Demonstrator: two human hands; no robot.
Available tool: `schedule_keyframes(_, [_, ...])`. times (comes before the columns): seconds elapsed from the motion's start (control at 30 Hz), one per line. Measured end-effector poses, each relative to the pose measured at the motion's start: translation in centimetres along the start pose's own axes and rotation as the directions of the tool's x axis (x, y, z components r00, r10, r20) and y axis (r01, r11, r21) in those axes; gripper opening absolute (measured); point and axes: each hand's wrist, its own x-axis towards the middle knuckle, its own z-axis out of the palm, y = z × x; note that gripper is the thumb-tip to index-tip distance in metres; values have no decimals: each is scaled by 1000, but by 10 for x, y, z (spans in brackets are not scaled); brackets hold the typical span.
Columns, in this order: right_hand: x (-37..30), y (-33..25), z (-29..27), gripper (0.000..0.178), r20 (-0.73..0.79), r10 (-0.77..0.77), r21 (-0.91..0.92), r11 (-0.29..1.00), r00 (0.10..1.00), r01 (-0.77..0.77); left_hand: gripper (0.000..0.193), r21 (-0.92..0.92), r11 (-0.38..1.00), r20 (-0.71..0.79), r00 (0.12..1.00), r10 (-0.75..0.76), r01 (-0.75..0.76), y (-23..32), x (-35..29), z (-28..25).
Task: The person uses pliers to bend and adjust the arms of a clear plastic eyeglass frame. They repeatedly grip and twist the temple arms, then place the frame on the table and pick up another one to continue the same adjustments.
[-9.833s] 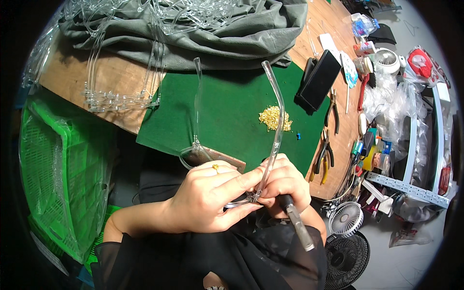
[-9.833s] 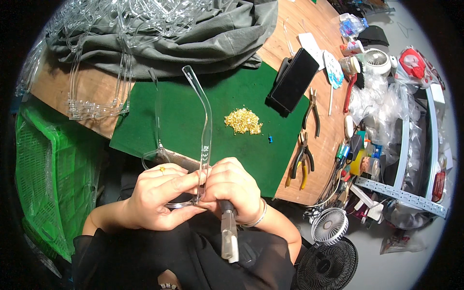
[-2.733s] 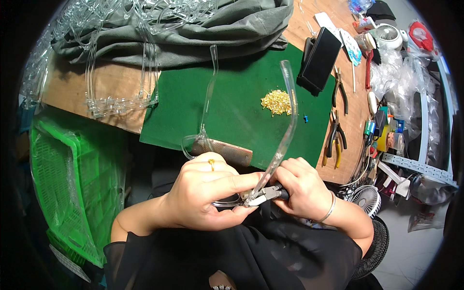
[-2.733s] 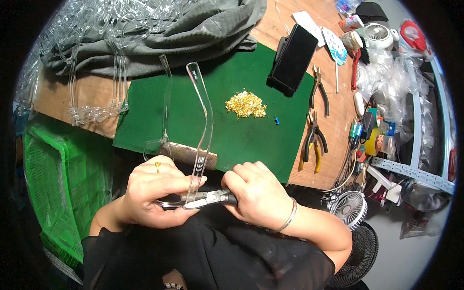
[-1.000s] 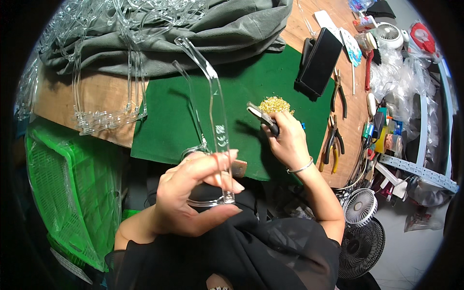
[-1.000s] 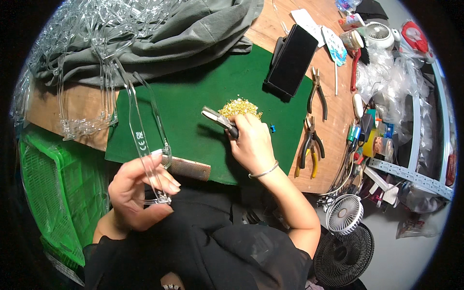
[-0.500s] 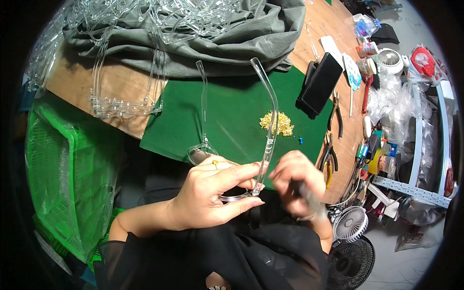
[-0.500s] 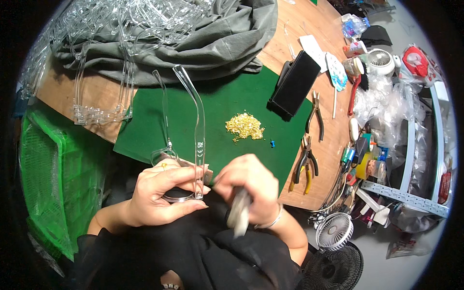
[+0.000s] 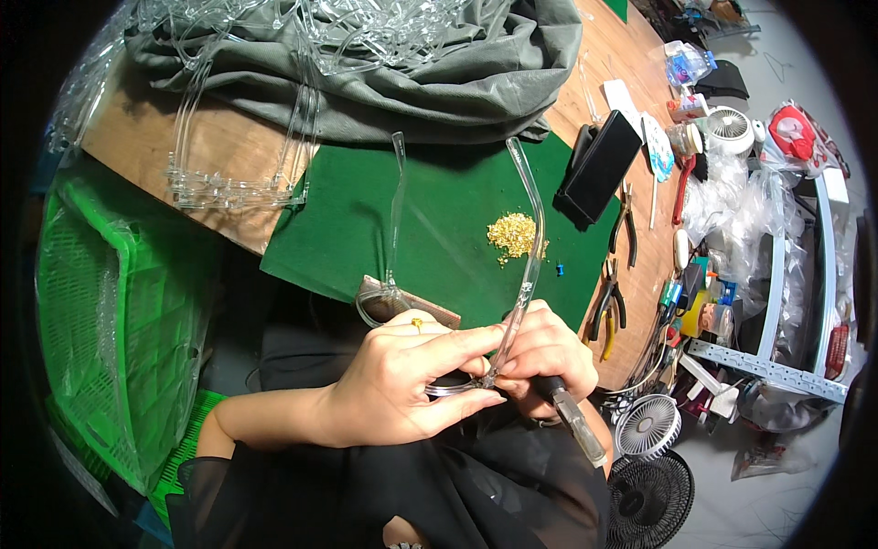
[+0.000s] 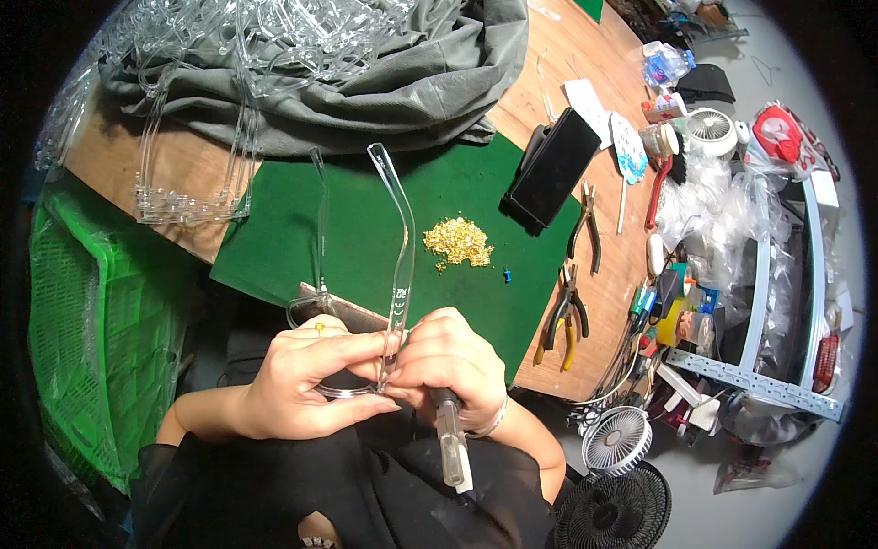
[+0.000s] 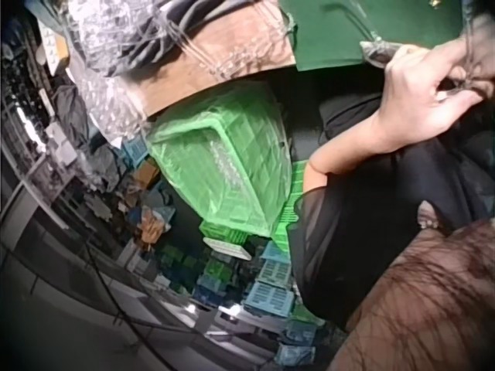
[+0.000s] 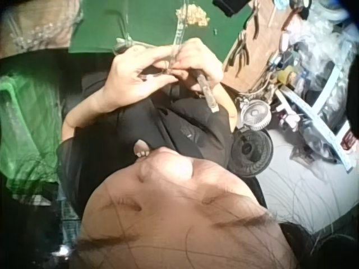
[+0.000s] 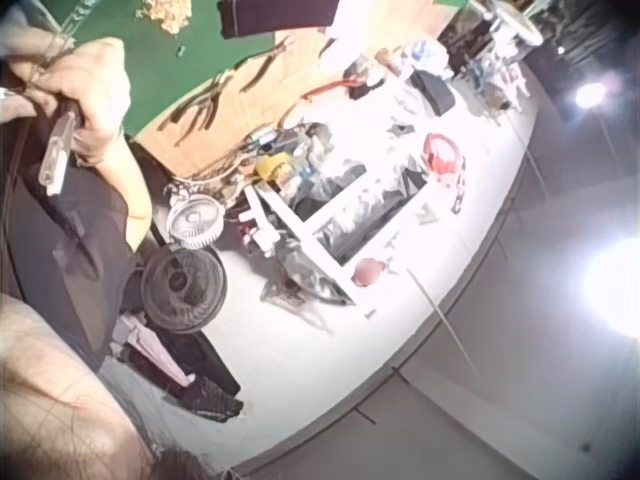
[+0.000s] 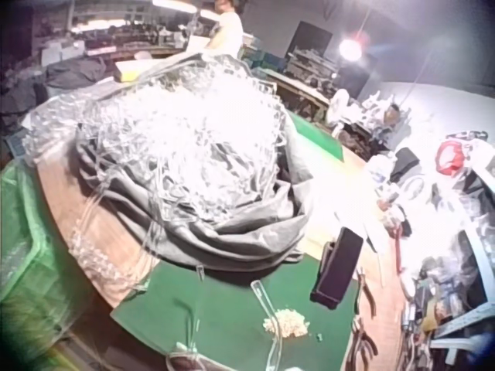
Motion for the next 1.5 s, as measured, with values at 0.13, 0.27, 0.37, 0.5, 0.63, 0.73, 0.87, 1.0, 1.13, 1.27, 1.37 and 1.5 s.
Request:
schedule_keyframes(0.13, [4,-1,-1,17,46,23,-1,1000,999,-23,54,-4,1000,7,1000,-3,3,0,0,-2])
schedule_keyframes(0.27, [6,1,-4,15,113,33,-26,999,993,-30,53,-11,1000,12,1000,6,-6,-3,0,-4])
schedule_keyframes(0.37, [6,0,-3,14,110,44,-32,999,993,-41,51,-10,999,10,999,-37,37,-3,-1,-4])
schedule_keyframes(0.5, [8,-1,-3,15,114,39,-34,999,993,-35,52,4,1000,12,1000,-23,23,-3,-1,-5])
schedule_keyframes(0.63, [6,0,1,15,75,29,-32,999,997,-27,54,7,1000,7,1000,6,-6,-3,0,-5])
schedule_keyframes(0.73, [3,1,1,15,54,32,-20,999,998,-31,54,11,1000,10,1000,15,-15,-3,1,-5])
schedule_keyframes(0.87, [2,1,0,16,66,32,-15,999,997,-31,55,7,1000,30,1000,2,-2,-2,1,-5])
schedule_keyframes(1.0, [0,2,1,15,44,45,7,999,998,-45,55,17,1000,33,999,5,-5,-3,1,-5])
schedule_keyframes(1.13, [0,1,0,14,46,45,7,999,998,-45,55,35,999,35,999,18,-19,-3,2,-5])
schedule_keyframes(1.27, [-1,1,2,14,29,51,29,998,998,-52,55,8,1000,46,999,8,-8,-3,3,-5])
schedule_keyframes(1.37, [0,1,1,15,37,52,31,998,998,-53,54,2,1000,41,999,10,-10,-3,3,-6])
schedule_keyframes(1.5, [0,0,2,15,53,59,27,998,997,-61,55,4,1000,40,999,18,-18,-5,2,-6])
